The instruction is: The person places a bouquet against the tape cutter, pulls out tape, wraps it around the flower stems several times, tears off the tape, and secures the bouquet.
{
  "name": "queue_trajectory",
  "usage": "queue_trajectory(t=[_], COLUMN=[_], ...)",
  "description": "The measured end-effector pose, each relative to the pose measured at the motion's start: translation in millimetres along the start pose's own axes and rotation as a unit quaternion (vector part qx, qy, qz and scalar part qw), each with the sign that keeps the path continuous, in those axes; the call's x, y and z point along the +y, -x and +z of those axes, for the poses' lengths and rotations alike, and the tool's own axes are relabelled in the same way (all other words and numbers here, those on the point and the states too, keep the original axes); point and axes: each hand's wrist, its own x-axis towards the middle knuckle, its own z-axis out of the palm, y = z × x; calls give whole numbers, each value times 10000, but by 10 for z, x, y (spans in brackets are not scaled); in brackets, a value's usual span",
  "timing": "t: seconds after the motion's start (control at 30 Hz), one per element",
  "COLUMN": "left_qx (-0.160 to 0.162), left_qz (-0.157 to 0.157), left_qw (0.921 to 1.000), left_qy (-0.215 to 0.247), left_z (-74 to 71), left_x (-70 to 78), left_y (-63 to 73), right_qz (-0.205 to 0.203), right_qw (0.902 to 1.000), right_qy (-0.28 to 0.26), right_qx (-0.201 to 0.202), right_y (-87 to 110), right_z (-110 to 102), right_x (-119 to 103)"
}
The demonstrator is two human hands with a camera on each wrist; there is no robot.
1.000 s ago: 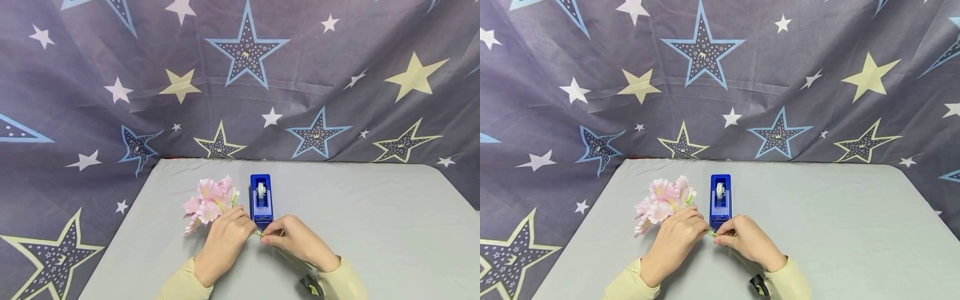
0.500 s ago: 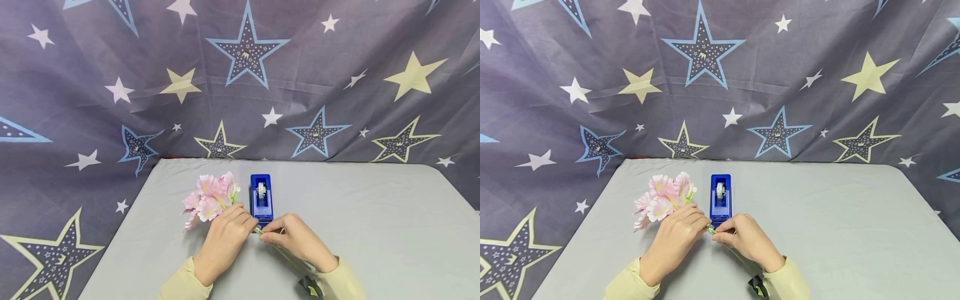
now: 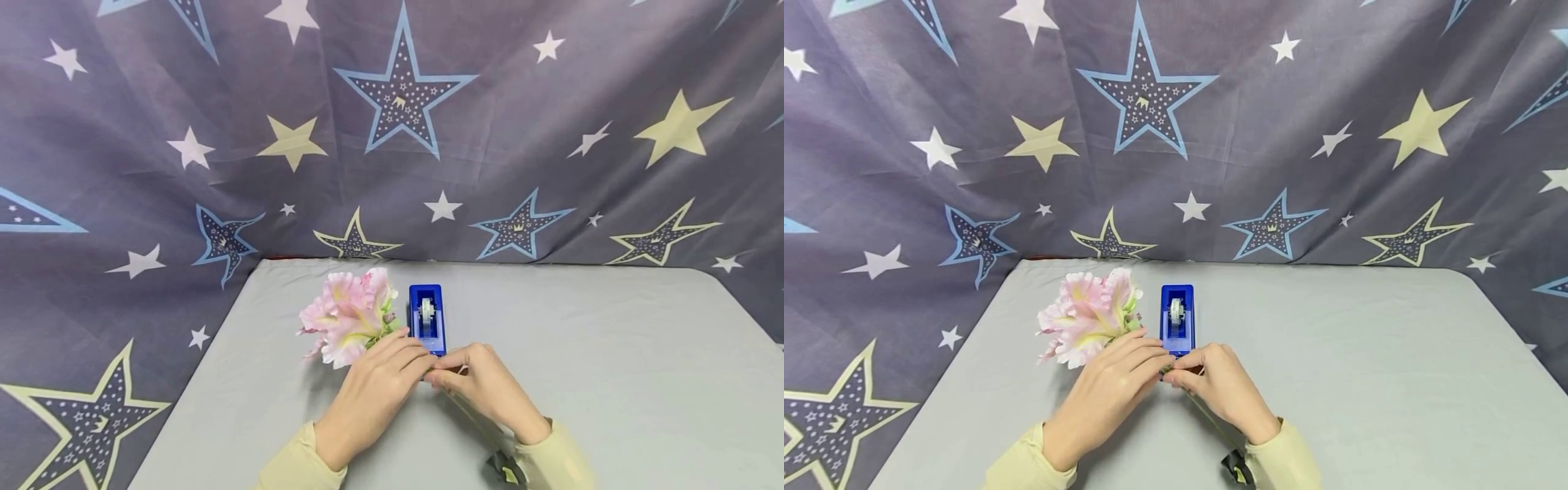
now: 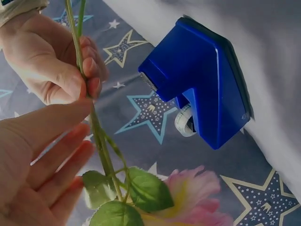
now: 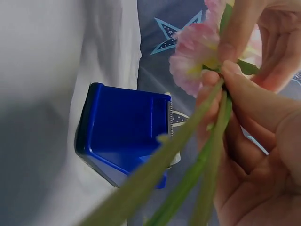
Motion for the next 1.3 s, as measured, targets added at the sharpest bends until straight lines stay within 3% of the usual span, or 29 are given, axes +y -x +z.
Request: queue_trajectory(t=[0.13, 0.3, 0.47, 0.63, 0.8, 0.93, 1.1, 1.3], left_qx=[340, 923, 980, 521, -149, -329, -573, -929], left_qz=[301, 740, 709, -40, -1005, -1433, -1901, -2533], left_qw=[9987, 9903, 9879, 9867, 9756, 9658, 9486, 9184], left_qy=[235, 734, 974, 1539, 1946, 2133, 2464, 2894], left_z=[-20, -17, 3, 45, 131, 206, 261, 311], left_x=[14, 29, 61, 121, 167, 183, 197, 208], left_y=[-25, -54, -42, -4, 57, 84, 102, 115], right_qz=[-103, -202, -278, -290, -314, -446, -641, -670], right_qw=[9995, 9976, 9947, 9937, 9914, 9886, 9844, 9807], right_qy=[35, 278, 344, -9, -378, -616, -783, -717], right_qx=[280, 606, 929, 1085, 1212, 1297, 1441, 1693], right_y=[6, 5, -5, -15, -14, -7, -3, -6], right_z=[1, 9, 10, 12, 33, 52, 83, 128], right_x=[8, 10, 5, -6, -33, -72, -111, -114])
